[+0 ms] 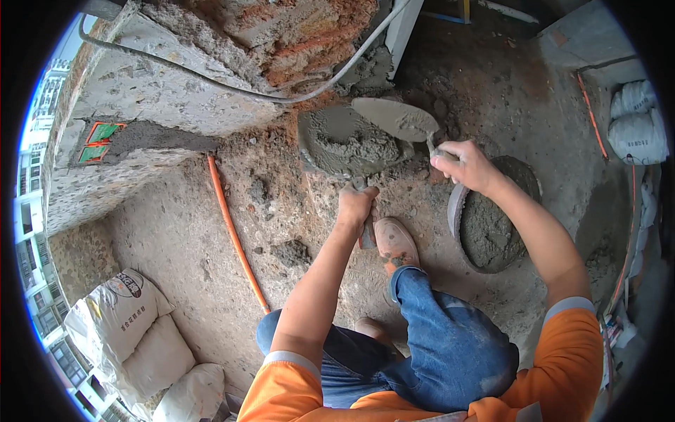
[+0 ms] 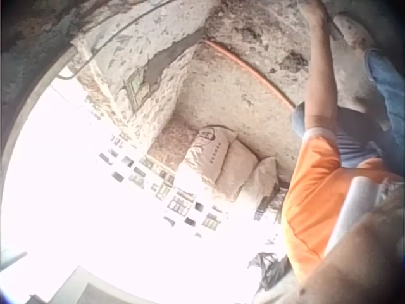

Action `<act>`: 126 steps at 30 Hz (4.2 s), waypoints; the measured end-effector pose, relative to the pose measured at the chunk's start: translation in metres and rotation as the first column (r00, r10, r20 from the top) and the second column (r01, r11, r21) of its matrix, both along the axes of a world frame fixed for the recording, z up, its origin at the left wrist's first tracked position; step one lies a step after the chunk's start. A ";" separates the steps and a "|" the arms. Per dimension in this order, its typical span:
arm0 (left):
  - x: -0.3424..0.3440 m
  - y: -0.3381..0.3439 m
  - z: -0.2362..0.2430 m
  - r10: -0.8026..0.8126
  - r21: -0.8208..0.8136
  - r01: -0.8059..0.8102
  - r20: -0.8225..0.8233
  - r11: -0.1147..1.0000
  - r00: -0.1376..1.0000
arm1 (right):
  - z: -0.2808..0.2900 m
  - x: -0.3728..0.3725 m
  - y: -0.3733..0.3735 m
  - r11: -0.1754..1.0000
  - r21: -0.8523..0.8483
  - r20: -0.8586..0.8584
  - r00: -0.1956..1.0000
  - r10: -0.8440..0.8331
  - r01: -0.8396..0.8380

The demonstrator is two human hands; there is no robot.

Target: Applying cement mortar to a brick wall using a trowel and a hawk to create a smooth surface.

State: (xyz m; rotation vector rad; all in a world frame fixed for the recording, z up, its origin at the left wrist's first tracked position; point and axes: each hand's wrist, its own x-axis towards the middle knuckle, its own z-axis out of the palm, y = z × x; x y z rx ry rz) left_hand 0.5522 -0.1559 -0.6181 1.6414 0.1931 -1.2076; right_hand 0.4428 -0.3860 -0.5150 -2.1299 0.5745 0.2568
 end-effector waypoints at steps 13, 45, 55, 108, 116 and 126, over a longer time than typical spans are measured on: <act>-0.031 0.050 -0.027 -0.002 0.105 0.001 0.005 0.994 1.000 | -0.100 0.087 -0.124 0.958 -0.285 -0.300 0.952 -0.057 -0.032; -0.006 0.014 -0.037 0.052 0.074 -0.056 0.063 0.996 0.997 | -0.113 0.061 -0.126 0.682 -0.722 -0.150 0.989 0.009 -0.116; 0.012 -0.010 -0.048 0.005 0.114 -0.010 0.043 0.993 0.999 | -0.086 0.055 -0.060 0.760 -0.578 -0.218 0.954 0.208 -0.298; 0.014 0.117 0.014 0.703 0.079 -0.703 0.027 0.707 0.710 | -0.157 0.012 0.038 -0.463 0.774 -0.527 0.034 -0.849 0.432; 0.005 0.093 0.038 0.644 0.081 -0.642 0.004 0.763 0.765 | -0.150 0.023 0.005 -0.106 0.752 -0.481 0.431 -0.763 0.651; 0.009 0.117 0.031 0.684 0.026 -0.685 0.030 0.728 0.728 | -0.124 0.007 0.164 0.309 0.765 -0.437 0.808 -0.395 0.564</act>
